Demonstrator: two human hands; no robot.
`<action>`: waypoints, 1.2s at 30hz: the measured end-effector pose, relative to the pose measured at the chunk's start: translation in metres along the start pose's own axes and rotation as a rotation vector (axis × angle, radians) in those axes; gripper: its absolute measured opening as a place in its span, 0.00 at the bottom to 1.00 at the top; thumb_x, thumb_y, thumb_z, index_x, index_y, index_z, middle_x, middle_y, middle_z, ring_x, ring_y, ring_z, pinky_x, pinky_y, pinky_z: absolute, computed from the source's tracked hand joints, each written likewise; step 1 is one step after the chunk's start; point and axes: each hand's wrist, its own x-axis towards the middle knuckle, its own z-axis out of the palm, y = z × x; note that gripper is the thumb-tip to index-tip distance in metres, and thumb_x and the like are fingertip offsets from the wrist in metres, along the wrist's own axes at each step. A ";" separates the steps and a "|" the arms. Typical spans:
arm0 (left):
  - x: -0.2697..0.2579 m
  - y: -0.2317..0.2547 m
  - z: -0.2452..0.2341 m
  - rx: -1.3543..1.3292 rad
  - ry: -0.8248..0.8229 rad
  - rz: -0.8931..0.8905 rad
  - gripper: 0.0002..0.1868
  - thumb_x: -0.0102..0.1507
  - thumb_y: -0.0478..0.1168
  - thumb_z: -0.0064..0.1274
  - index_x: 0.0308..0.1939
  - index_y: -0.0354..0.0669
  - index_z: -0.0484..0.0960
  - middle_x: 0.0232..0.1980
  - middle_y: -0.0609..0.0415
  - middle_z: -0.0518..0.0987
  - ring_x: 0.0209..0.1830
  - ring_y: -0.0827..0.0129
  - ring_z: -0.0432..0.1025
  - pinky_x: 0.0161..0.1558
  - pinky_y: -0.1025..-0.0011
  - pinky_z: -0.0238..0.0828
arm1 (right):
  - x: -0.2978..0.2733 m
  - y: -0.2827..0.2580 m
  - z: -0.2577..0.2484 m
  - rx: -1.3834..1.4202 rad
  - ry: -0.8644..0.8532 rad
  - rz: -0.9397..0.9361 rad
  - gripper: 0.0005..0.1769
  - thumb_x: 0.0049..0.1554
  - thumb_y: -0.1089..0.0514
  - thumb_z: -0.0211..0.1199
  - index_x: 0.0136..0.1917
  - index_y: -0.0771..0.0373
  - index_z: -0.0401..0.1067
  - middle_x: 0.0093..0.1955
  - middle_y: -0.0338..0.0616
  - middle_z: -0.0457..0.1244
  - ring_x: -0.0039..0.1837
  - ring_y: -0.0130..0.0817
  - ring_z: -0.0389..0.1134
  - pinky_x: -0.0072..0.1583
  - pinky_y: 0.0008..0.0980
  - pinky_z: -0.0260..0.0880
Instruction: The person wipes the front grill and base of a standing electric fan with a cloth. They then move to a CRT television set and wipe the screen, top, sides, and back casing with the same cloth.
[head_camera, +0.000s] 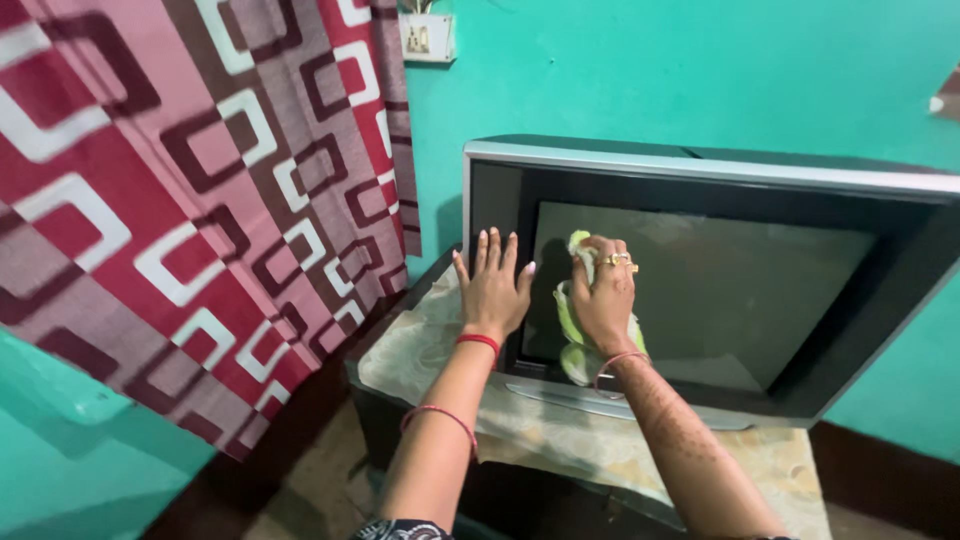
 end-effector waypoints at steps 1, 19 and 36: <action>0.003 -0.006 0.000 -0.013 -0.009 -0.002 0.34 0.70 0.58 0.36 0.76 0.48 0.62 0.80 0.44 0.57 0.82 0.54 0.47 0.75 0.36 0.33 | 0.003 0.001 0.008 0.107 0.017 0.099 0.11 0.59 0.61 0.61 0.56 0.62 0.69 0.53 0.48 0.64 0.56 0.46 0.67 0.57 0.42 0.66; 0.100 -0.116 -0.027 -0.470 -0.053 0.112 0.34 0.72 0.57 0.33 0.79 0.48 0.56 0.82 0.45 0.56 0.83 0.51 0.46 0.74 0.40 0.43 | 0.030 -0.055 0.114 -0.113 0.106 0.054 0.12 0.60 0.61 0.64 0.58 0.59 0.76 0.60 0.52 0.61 0.59 0.49 0.66 0.60 0.45 0.65; 0.119 -0.150 0.067 -1.795 -0.687 -0.258 0.53 0.65 0.76 0.19 0.81 0.44 0.31 0.86 0.55 0.29 0.85 0.67 0.24 0.79 0.64 0.21 | 0.073 -0.108 0.187 -0.513 0.110 -0.308 0.27 0.48 0.66 0.66 0.63 0.62 0.75 0.55 0.47 0.63 0.56 0.48 0.66 0.55 0.44 0.68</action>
